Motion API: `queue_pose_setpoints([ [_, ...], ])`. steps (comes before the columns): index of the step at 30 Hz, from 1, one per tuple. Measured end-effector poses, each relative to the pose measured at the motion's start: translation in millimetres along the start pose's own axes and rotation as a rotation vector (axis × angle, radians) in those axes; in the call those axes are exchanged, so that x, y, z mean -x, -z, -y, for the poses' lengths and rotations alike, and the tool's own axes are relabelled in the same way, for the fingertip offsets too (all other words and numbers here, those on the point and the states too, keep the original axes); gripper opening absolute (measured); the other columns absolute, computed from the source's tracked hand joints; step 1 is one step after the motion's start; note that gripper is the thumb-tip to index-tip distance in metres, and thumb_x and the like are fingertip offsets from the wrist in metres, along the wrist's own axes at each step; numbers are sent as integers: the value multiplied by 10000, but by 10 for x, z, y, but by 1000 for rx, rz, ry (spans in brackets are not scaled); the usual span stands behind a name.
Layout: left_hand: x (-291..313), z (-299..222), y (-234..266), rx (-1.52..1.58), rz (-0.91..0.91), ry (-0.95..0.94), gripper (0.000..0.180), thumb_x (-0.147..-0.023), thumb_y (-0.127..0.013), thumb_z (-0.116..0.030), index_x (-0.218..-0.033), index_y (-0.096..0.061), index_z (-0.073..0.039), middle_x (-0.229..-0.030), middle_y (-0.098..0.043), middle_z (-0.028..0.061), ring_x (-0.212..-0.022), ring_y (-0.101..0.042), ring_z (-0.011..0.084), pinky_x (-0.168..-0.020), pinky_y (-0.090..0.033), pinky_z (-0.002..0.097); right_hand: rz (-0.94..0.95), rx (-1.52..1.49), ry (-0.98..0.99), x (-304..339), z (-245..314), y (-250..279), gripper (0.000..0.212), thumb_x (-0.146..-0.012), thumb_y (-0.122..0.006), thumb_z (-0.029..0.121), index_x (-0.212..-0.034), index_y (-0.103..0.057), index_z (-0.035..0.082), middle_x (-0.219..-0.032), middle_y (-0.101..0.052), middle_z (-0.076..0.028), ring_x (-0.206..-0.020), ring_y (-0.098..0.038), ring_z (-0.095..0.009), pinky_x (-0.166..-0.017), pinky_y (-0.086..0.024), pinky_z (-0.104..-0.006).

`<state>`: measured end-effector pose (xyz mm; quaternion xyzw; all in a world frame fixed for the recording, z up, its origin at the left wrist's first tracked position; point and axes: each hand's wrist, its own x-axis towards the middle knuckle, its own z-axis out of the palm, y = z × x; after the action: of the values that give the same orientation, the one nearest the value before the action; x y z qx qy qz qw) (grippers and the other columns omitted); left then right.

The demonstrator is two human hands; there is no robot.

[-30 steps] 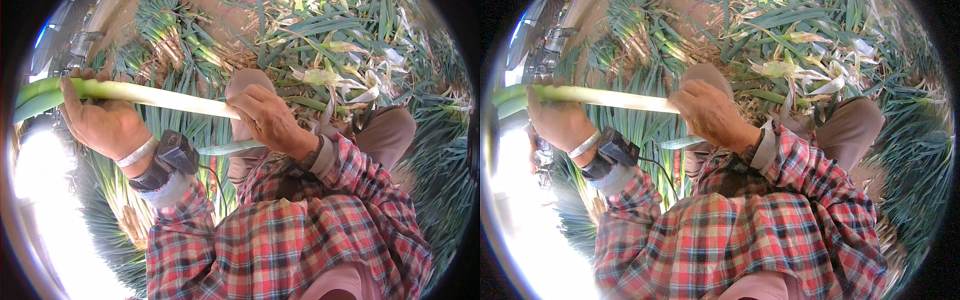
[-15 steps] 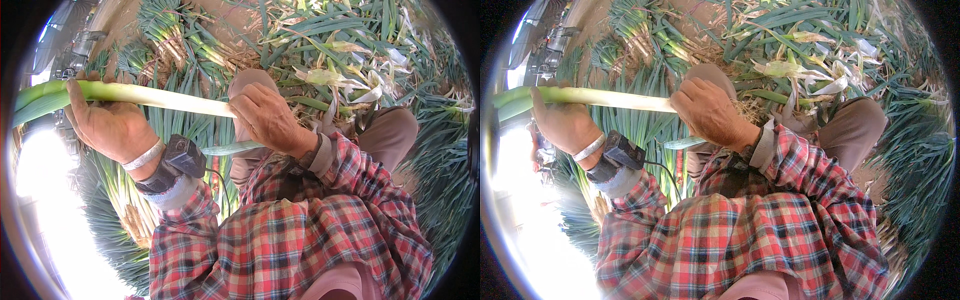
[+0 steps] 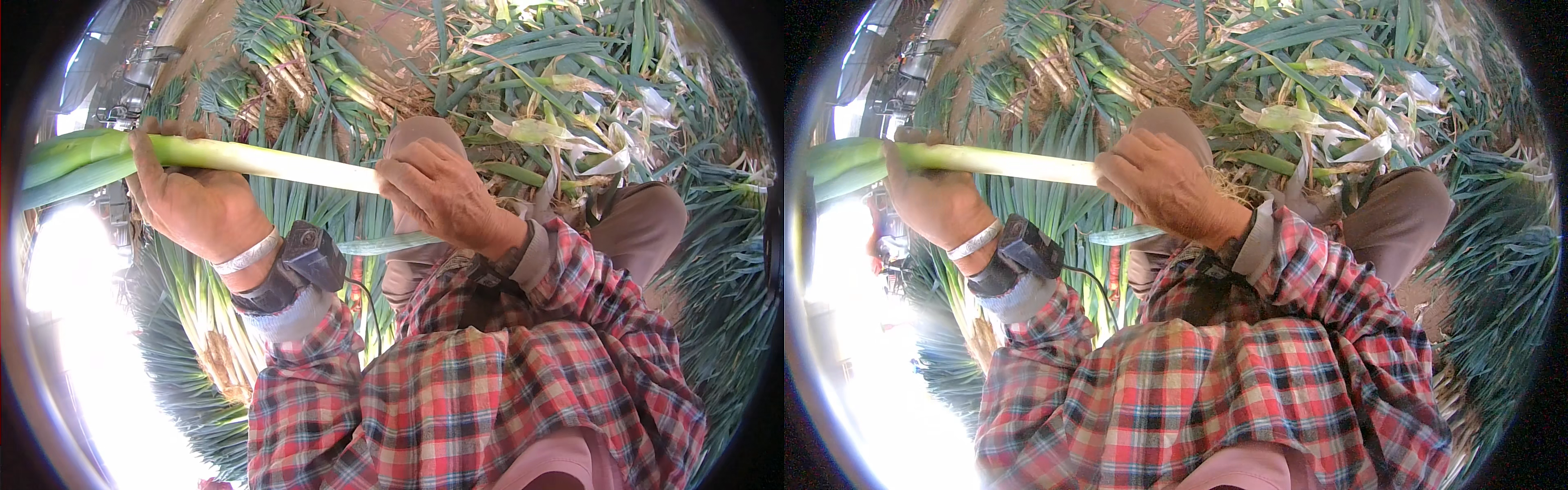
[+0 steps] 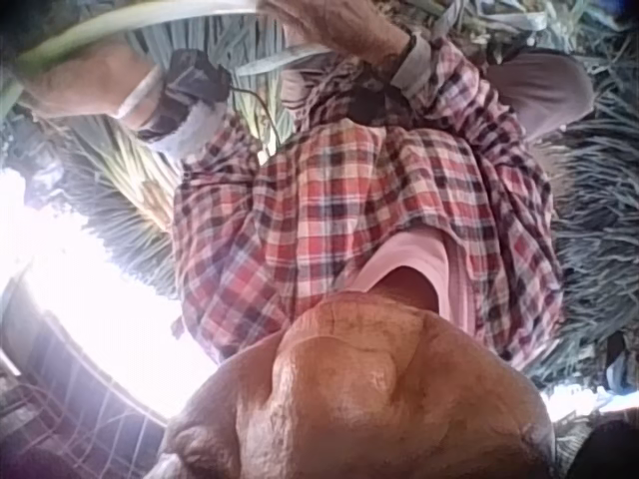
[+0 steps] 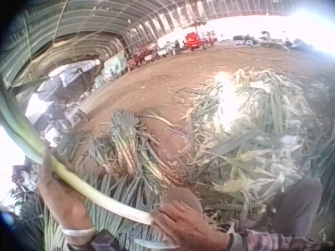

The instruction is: The person cleans scallions by hand, peeling away the outer layers and pulling off the roots before placing them onto a separate stack.

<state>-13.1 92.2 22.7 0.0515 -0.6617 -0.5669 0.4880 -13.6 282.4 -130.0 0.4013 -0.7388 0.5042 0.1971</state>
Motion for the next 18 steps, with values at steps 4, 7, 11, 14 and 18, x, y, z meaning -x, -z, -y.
queue_pose_setpoints([
  [4,49,-20,-69,0,-21,15,271,-947,-574,-226,-1047,-575,26,-910,-569,82,-766,-531,165,-679,-486,329,-8,84,75,16,-106,-22,137,-766,-626,70,-887,-562,78,-829,-528,-78,-793,-548,-291,-688,-442,-401],
  [7,62,-62,-119,198,-80,125,257,-941,-581,-215,-1026,-564,26,-872,-545,81,-746,-515,169,-663,-476,344,-31,59,15,-17,-100,-46,131,-750,-611,75,-870,-560,64,-825,-519,-89,-792,-543,-305,-689,-440,-401],
  [11,76,-37,-138,298,4,204,270,-939,-586,-208,-1045,-542,36,-856,-520,79,-728,-493,170,-663,-462,348,-78,-230,-342,21,-200,-93,87,-822,-569,97,-873,-559,26,-805,-548,-112,-774,-551,-315,-689,-448,-389],
  [14,-18,91,-23,411,42,234,285,-928,-602,-196,-1066,-518,39,-886,-515,79,-726,-480,169,-662,-445,348,-267,-808,-798,18,-332,-92,111,-891,-528,117,-891,-558,11,-764,-561,-89,-722,-566,-258,-661,-456,-381],
  [18,-216,285,279,403,118,172,257,-922,-604,-175,-1039,-498,28,-887,-492,72,-731,-474,163,-666,-431,312,-465,-1330,-1116,155,-520,290,172,-959,-490,171,-984,-555,14,-755,-562,-54,-619,-530,-147,-545,-434,-315],
])
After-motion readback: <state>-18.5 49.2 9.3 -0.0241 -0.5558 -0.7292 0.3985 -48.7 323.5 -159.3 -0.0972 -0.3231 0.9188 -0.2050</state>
